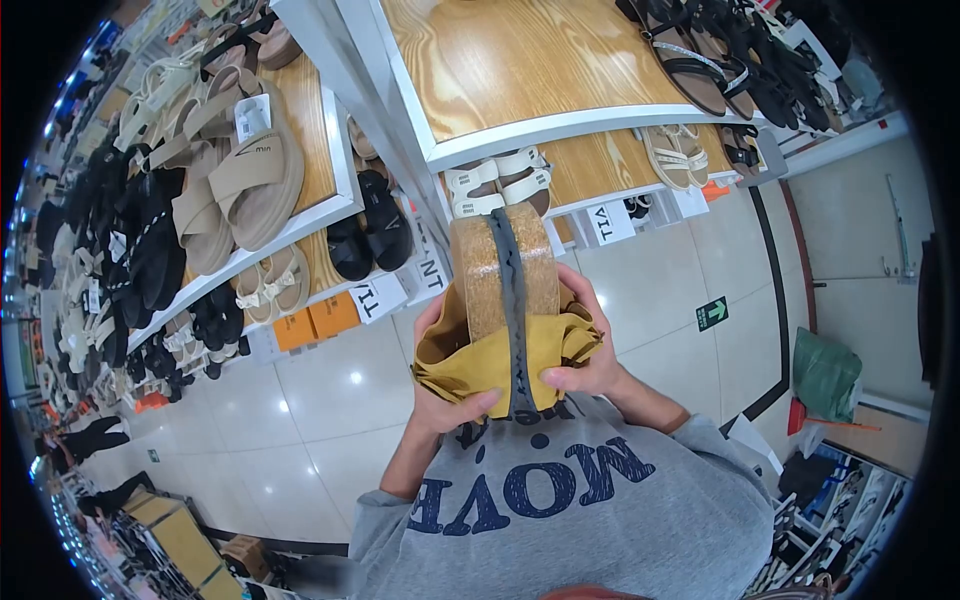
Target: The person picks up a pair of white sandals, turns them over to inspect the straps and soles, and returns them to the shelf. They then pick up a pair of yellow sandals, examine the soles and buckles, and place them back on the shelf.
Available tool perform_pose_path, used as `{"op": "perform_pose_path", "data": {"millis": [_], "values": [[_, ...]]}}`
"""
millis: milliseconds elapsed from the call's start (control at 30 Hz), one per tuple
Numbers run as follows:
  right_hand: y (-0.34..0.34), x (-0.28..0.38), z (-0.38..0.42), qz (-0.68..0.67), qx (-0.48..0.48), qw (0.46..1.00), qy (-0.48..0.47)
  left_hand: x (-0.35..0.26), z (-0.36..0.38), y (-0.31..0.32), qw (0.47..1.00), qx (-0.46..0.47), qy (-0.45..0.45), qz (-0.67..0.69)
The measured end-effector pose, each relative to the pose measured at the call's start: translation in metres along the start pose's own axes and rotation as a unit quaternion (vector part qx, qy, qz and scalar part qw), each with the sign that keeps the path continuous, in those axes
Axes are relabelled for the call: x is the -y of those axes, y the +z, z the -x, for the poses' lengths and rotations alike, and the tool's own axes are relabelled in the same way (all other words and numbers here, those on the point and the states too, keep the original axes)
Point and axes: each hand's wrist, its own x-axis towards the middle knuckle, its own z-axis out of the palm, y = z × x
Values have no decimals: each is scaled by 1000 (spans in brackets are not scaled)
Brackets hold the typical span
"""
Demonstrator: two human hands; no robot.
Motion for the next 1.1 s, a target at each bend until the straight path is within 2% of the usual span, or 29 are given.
{"op": "perform_pose_path", "data": {"millis": [767, 967, 1033, 1100], "values": [[-12, 0, -6, -44, 31, 998, -20, 2, -14, 9, 999, -5, -13, 43], [-29, 25, -28, -48, 67, 995, -53, -27, -41, 16, 998, 52, -9, 37], [-39, 42, -41, -12, 82, 994, -76, -42, -57, 21, 995, 93, 12, -17], [-46, 60, -54, -1, 55, 995, -83, -53, -72, 31, 996, 81, 13, -17]]}}
